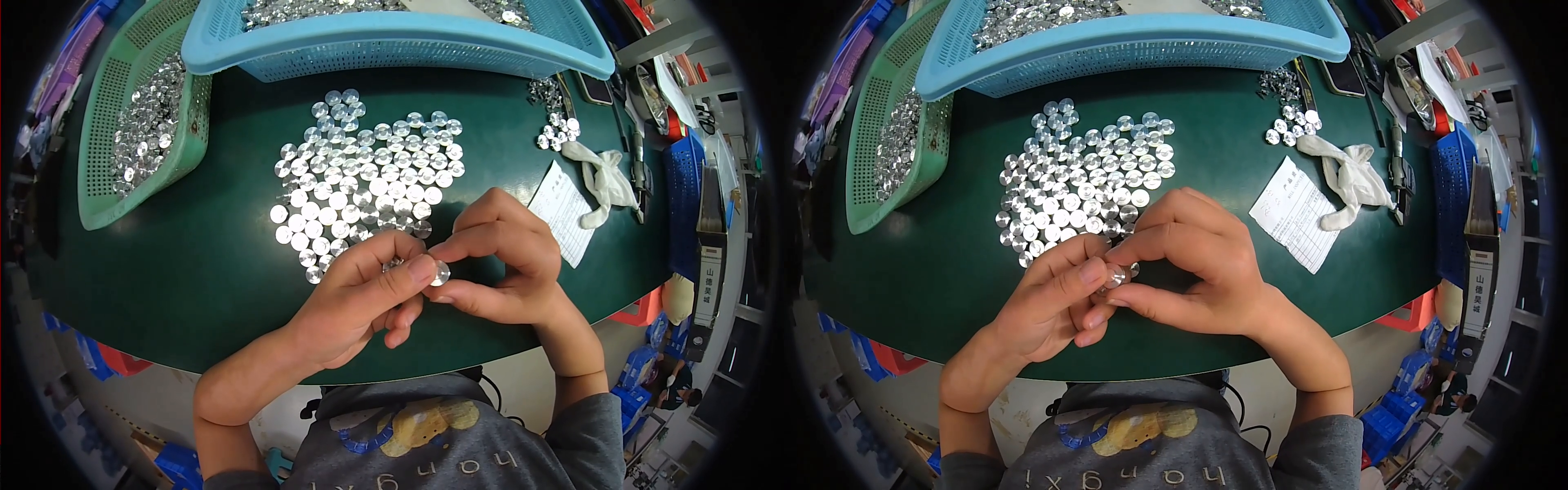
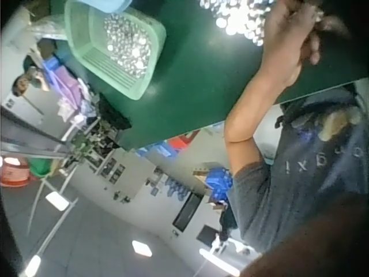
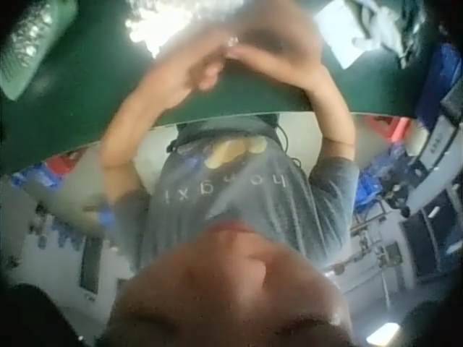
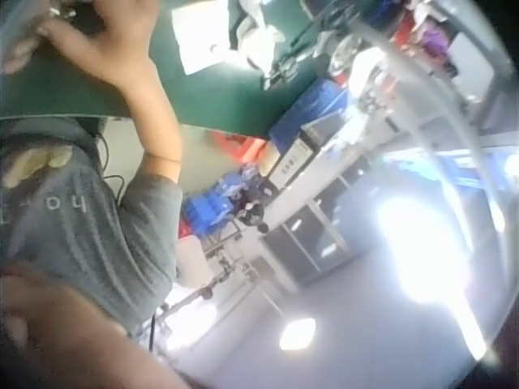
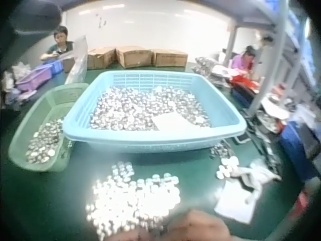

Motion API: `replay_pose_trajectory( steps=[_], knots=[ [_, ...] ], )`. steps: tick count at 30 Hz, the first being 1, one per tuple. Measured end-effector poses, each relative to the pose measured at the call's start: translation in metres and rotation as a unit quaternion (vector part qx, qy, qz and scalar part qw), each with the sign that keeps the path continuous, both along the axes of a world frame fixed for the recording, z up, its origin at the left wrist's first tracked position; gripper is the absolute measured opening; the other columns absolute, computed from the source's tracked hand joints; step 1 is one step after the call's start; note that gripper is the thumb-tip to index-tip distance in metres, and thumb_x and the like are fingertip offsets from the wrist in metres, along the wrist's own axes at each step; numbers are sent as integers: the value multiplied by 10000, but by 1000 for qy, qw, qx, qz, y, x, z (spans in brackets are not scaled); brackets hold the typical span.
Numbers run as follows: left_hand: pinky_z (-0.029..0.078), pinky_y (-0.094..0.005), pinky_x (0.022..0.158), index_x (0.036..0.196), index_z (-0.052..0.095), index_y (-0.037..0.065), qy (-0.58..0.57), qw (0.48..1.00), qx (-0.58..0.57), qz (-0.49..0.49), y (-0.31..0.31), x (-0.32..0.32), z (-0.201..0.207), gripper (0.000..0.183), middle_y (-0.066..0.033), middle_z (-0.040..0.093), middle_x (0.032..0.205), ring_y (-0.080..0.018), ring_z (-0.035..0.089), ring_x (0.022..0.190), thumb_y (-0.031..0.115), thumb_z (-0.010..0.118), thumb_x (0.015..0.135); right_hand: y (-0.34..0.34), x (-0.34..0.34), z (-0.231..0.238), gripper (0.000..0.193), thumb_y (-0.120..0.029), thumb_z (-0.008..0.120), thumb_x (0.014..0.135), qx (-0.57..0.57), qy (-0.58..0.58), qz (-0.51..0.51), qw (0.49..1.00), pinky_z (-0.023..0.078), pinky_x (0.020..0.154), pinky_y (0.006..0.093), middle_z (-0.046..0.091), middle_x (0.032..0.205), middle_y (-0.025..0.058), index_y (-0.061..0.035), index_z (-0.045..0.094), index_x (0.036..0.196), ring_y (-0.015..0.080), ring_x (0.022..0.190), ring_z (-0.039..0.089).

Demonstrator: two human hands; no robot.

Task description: The person inspects and sorts small circular metal parts by hand at a workbench, moving them from a storage crate into a plastic basket.

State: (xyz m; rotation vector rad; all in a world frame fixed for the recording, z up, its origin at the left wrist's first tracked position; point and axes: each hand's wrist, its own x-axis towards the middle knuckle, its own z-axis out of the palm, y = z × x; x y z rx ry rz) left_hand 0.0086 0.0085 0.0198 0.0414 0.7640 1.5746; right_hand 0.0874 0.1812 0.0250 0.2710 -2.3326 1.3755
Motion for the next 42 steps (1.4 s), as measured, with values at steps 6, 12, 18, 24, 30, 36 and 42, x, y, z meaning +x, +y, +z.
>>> replay_pose_trajectory(
  steps=[6,12,18,24,30,36,42],
  knots=[
    [388,-191,445,928,480,57,-21,1000,-4,1,0,0,1,208,-31,514,834,-49,461,591,264,470,915,1,1,-2,266,-150,779,583,3,1,-3,1000,392,529,272,553,699,54,-53,639,787,182,617,531],
    [387,-192,445,927,480,52,-11,1000,7,-6,0,-1,1,215,-31,514,832,-51,457,590,266,462,918,1,0,-3,264,-174,781,585,7,8,2,1000,372,511,268,554,683,35,-61,636,773,170,597,523],
    [380,-189,437,902,475,53,7,1000,-4,-19,-1,-1,-1,217,-43,515,815,-54,449,557,271,474,912,0,0,-5,269,-202,777,592,19,15,-6,1000,369,513,271,554,679,22,-68,635,777,163,595,521],
    [381,-196,433,884,452,50,24,999,-32,24,1,0,-2,136,-85,530,851,-71,471,539,152,540,863,16,-7,-7,260,-161,745,578,88,18,-37,995,390,545,298,551,701,57,-47,621,775,201,623,529],
    [386,-200,399,891,420,49,36,998,-25,54,2,-4,2,101,-116,502,853,-94,475,533,81,487,823,31,-14,-24,252,-112,710,568,224,-53,-217,949,400,581,320,512,712,62,-56,602,789,233,669,512],
    [396,-206,414,948,466,31,8,999,-26,36,-1,-5,0,106,-99,540,856,-91,504,537,106,472,873,29,-16,-29,205,-118,726,598,236,-33,-217,947,388,588,322,511,703,35,-86,625,773,214,667,509],
    [401,-205,440,1024,491,17,11,998,-32,53,0,-2,-1,199,-71,522,845,-78,485,570,175,462,906,17,-7,-12,243,-128,761,589,82,21,-96,992,395,543,287,560,687,36,-63,649,795,187,618,523]
  ],
)
